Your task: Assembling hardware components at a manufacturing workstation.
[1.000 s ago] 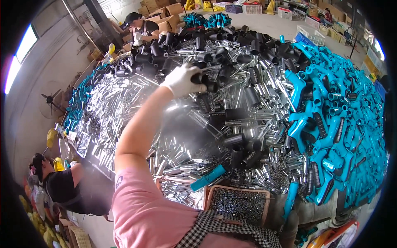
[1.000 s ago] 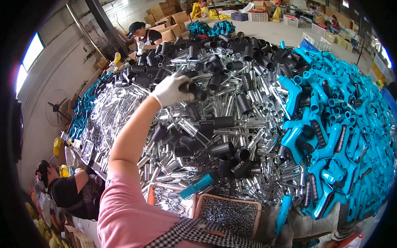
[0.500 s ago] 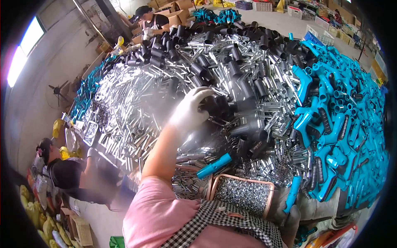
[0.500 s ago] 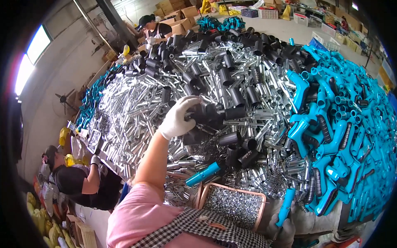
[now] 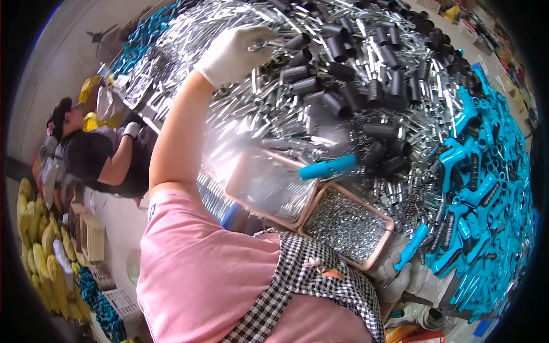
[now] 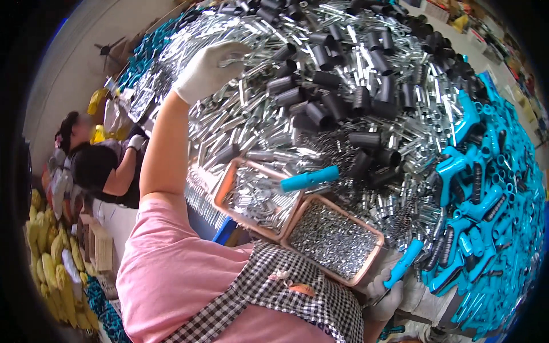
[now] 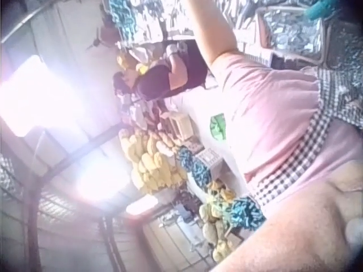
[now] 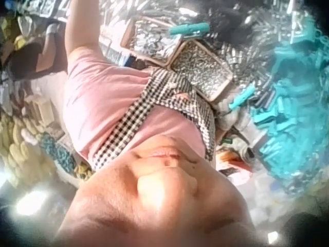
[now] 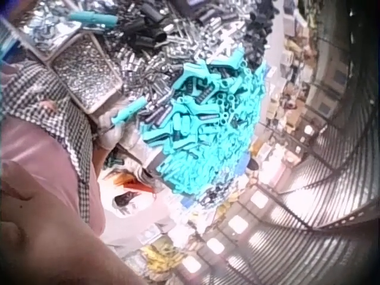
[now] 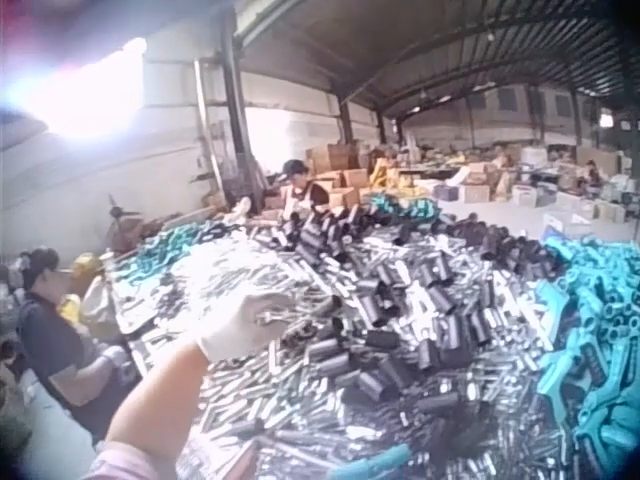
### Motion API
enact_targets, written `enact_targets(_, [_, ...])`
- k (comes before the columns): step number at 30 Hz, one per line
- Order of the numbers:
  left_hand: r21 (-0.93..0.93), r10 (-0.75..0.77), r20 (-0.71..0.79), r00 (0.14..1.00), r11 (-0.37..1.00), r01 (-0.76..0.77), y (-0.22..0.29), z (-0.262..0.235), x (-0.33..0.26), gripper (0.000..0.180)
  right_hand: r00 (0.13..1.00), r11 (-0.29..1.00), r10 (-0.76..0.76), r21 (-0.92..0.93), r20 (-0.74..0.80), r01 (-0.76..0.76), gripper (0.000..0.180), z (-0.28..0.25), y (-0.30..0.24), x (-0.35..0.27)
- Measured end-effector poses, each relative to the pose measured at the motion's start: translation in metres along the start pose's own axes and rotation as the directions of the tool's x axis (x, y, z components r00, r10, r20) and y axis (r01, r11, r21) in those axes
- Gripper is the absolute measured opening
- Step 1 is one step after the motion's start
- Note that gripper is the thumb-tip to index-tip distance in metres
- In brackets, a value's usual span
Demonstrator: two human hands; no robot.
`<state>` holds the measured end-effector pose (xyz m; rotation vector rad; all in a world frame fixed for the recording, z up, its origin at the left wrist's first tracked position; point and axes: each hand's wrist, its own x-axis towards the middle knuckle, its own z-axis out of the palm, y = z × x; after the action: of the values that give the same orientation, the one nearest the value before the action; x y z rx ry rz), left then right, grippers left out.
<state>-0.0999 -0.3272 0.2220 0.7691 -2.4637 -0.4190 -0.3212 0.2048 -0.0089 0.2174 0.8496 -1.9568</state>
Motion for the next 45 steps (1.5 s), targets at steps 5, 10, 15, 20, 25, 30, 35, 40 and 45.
enact_targets(5, [0.405, -0.42, 0.269, 0.866, 0.866, 0.294, -0.045, -0.024, -0.086, 0.057, 0.939, 0.996, 0.085, -0.026, 0.334, -0.081, 0.043, 0.003, -0.008, 0.007])
enact_targets(10, [0.279, -0.404, 0.451, 0.796, 0.911, 0.304, -0.046, 0.022, -0.139, 0.084, 0.993, 0.999, -0.041, 0.025, 0.107, 0.039, 0.043, 0.026, -0.003, 0.0])
enact_targets(15, [0.202, -0.408, 0.471, 0.782, 0.913, 0.354, -0.068, 0.052, -0.15, 0.076, 0.984, 0.995, -0.094, 0.031, 0.148, 0.091, 0.041, 0.029, 0.005, -0.006])
enact_targets(20, [-0.587, -0.425, 0.211, 0.88, 0.666, 0.461, -0.042, 0.042, -0.165, 0.056, 0.966, 0.987, -0.158, 0.025, 0.204, 0.157, 0.04, 0.061, 0.029, -0.045])
enact_targets(25, [-0.935, -0.079, 0.251, 0.965, -0.277, 0.22, -0.007, 0.072, -0.206, 0.055, 0.819, 0.947, 0.301, -0.255, 0.489, -0.196, 0.046, 0.087, 0.079, -0.055])
enact_targets(30, [-0.862, -0.009, 0.275, 0.961, -0.446, 0.243, 0.034, 0.103, -0.263, 0.057, 0.756, 0.879, 0.477, -0.271, 0.448, -0.393, 0.064, 0.117, 0.154, -0.066])
enact_targets(35, [-0.831, 0.122, 0.345, 0.931, -0.422, 0.363, 0.069, 0.114, -0.296, 0.061, 0.697, 0.869, 0.494, -0.263, 0.52, -0.419, 0.069, 0.114, 0.17, -0.084])
enact_targets(40, [-0.882, 0.191, 0.368, 0.91, -0.237, 0.407, 0.078, 0.114, -0.305, 0.059, 0.669, 0.867, 0.497, -0.289, 0.552, -0.405, 0.067, 0.108, 0.166, -0.108])
enact_targets(45, [-0.852, 0.364, 0.477, 0.8, 0.415, 0.32, 0.093, 0.122, -0.303, 0.047, 0.689, 0.87, 0.491, -0.27, 0.533, -0.412, 0.058, 0.088, 0.167, -0.11])
